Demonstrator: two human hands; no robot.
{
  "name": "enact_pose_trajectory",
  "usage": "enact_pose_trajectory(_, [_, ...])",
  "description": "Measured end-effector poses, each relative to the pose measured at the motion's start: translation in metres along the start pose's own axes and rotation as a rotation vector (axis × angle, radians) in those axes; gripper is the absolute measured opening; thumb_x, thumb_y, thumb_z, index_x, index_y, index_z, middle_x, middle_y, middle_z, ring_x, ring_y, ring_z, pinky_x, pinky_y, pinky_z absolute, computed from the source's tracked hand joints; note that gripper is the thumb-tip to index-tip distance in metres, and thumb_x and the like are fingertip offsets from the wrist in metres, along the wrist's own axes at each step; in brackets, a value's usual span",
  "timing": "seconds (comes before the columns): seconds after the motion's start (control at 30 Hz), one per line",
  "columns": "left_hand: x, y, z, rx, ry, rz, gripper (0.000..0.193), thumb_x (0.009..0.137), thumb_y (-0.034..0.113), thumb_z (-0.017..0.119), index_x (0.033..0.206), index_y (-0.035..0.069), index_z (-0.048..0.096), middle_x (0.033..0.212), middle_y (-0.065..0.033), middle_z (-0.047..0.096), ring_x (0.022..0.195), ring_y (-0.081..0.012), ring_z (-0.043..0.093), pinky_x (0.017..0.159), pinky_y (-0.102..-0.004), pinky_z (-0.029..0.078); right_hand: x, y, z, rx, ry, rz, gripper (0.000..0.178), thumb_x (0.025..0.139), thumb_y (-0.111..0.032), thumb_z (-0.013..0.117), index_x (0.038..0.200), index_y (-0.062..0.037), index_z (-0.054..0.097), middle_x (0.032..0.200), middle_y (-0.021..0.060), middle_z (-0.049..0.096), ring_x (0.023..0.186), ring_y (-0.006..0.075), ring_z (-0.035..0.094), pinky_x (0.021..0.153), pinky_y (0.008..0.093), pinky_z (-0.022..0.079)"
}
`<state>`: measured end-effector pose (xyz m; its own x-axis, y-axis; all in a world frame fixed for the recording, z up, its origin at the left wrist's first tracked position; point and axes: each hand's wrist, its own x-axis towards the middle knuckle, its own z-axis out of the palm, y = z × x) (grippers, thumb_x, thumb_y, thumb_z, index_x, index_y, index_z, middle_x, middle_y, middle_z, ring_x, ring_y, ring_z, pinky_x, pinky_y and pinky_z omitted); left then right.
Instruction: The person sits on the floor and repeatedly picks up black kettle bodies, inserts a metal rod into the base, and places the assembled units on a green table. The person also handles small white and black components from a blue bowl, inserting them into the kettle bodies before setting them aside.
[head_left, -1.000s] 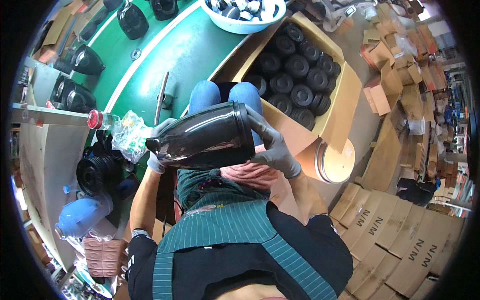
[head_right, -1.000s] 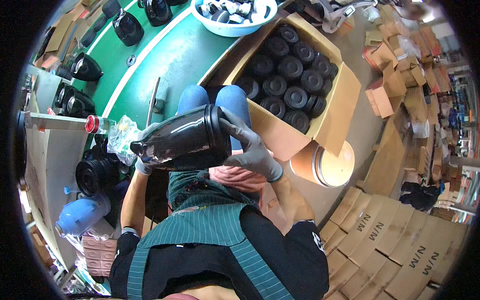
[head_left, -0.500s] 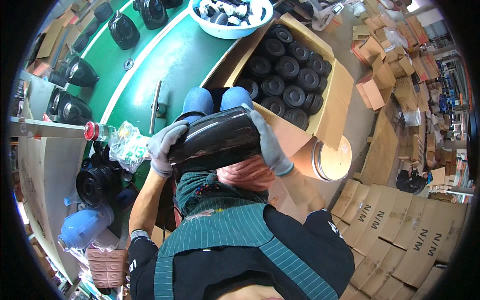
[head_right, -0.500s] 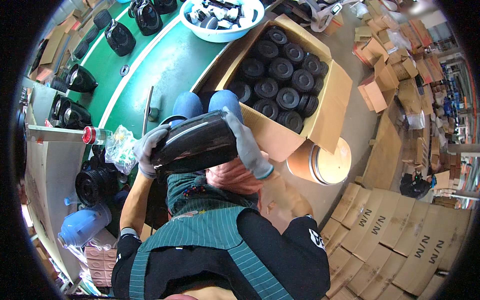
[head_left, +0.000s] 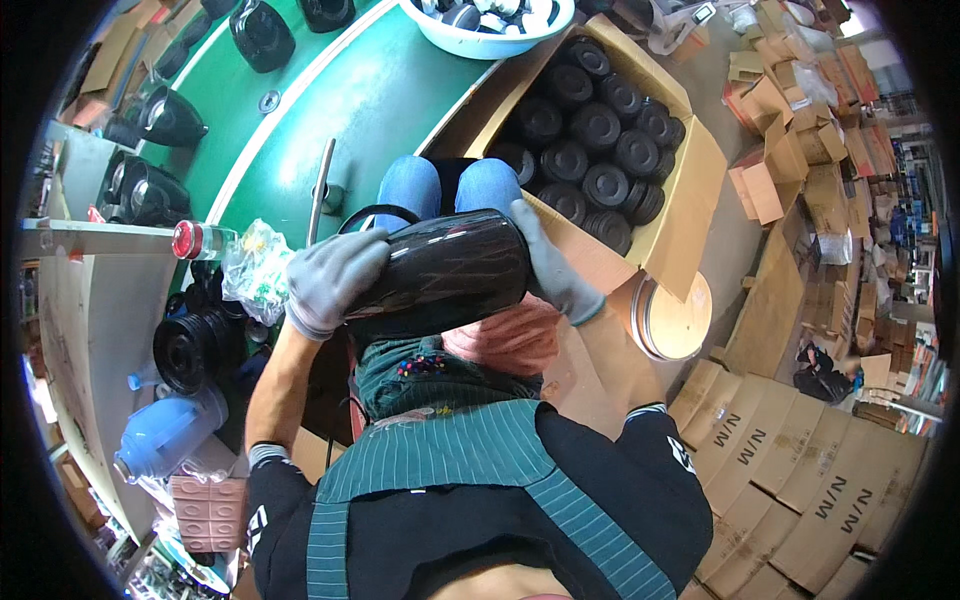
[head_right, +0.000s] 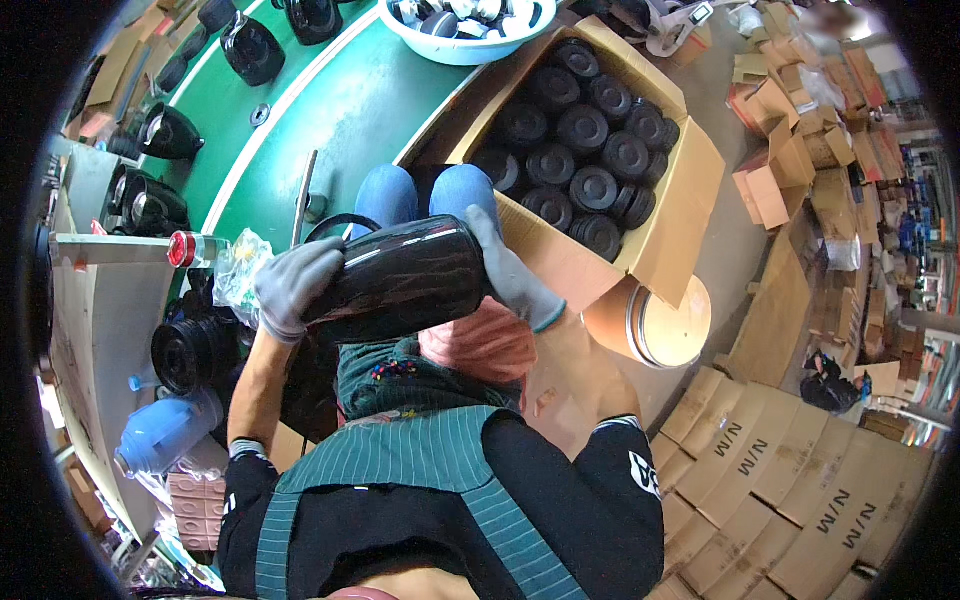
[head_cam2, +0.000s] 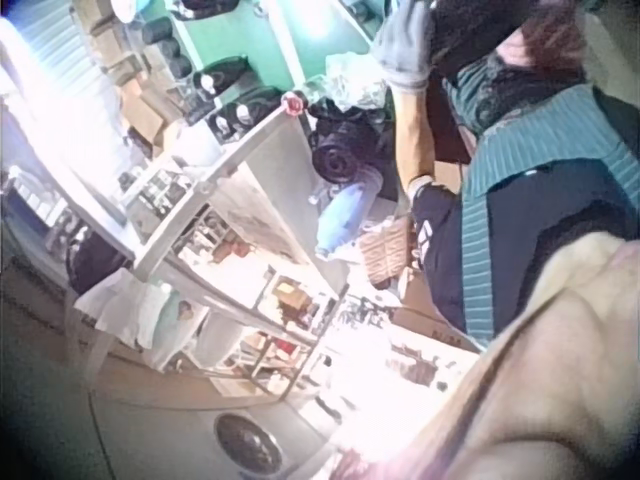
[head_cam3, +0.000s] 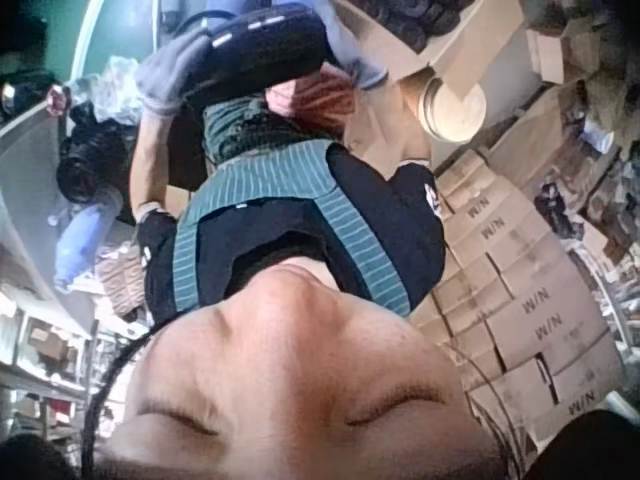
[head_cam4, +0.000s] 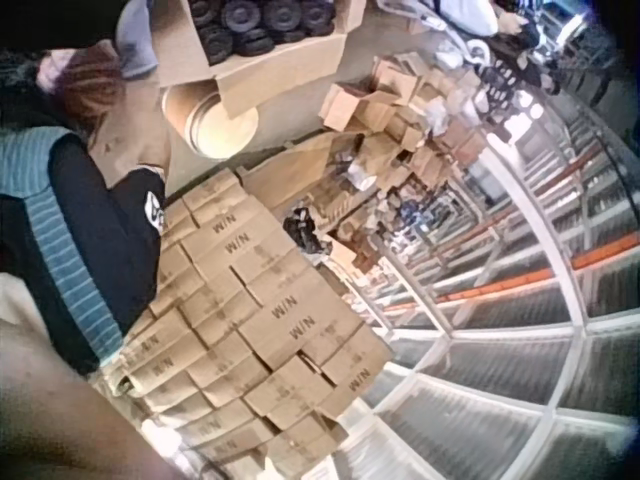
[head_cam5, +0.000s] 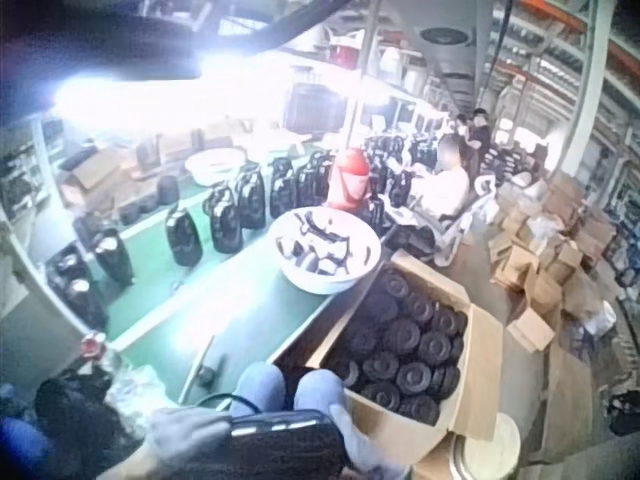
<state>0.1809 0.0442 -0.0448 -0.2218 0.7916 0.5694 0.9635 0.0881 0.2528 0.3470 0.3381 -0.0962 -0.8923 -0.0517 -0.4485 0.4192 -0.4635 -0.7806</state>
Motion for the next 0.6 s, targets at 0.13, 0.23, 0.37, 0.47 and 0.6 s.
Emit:
enact_pose_trajectory(0.13, [-0.045, -0.021, 0.023, -0.598, 0.126, -0.717, 0.028, 0.09, 0.01, 0.078, 0.116, 0.0, 0.074, 0.109, -0.0079, 0.078, 0.098, -0.0148, 0.073, 0.089, -0.0302, 0.058, -0.018, -0.003, 0.019, -0.646, 0.13, -0.551, 0.11, 0.104, -0.082, 0.036, 0.171, 0.004, 0.021, 0.174, 0.0258, 0.03, 0.162, 0.0382, 0.029, 0.134, 0.0455, 0.02])
enact_pose_trajectory(0.23, [-0.069, -0.038, 0.05, -0.745, 0.045, -0.689, 0.025, 0.091, 0.011, 0.076, 0.113, -0.003, 0.075, 0.105, -0.0045, 0.076, 0.097, -0.0098, 0.067, 0.089, -0.0277, 0.055, -0.008, -0.011, 0.018, -1.197, 0.067, -1.116, 0.131, 0.089, -0.089, 0.057, 0.176, -0.0048, 0.007, 0.18, 0.0307, 0.005, 0.166, 0.0483, 0.011, 0.135, 0.0543, 0.008])
enact_pose_trajectory(0.37, [-0.041, -0.004, 0.011, -0.64, 0.224, -0.61, 0.027, 0.092, 0.013, 0.074, 0.115, -0.002, 0.075, 0.111, -0.0112, 0.079, 0.099, -0.0171, 0.075, 0.09, -0.031, 0.058, -0.003, -0.002, 0.047, -0.41, -0.021, -0.67, 0.096, 0.111, -0.069, 0.038, 0.172, 0.0016, 0.02, 0.177, 0.0223, 0.024, 0.165, 0.035, 0.024, 0.133, 0.0456, 0.02])
enact_pose_trajectory(0.47, [-0.028, -0.008, -0.017, -0.185, 0.13, -0.206, 0.032, 0.085, 0.012, 0.079, 0.116, 0.001, 0.076, 0.112, -0.0182, 0.08, 0.099, -0.0283, 0.081, 0.087, -0.0345, 0.061, -0.01, -0.01, 0.049, -0.248, -0.011, -0.198, 0.084, 0.117, -0.06, 0.027, 0.17, 0.005, 0.024, 0.175, 0.0216, 0.029, 0.164, 0.0326, 0.027, 0.133, 0.0425, 0.021])
enact_pose_trajectory(0.6, [-0.064, -0.02, 0.019, -0.666, 0.22, -0.684, 0.032, 0.084, 0.007, 0.078, 0.115, 0.001, 0.077, 0.108, -0.0124, 0.081, 0.097, -0.0166, 0.076, 0.086, -0.0311, 0.059, -0.01, -0.016, 0.05, -0.509, -0.006, -0.451, 0.087, 0.116, -0.061, 0.028, 0.17, 0.0062, 0.022, 0.177, 0.0262, 0.025, 0.165, 0.0363, 0.023, 0.133, 0.0428, 0.018])
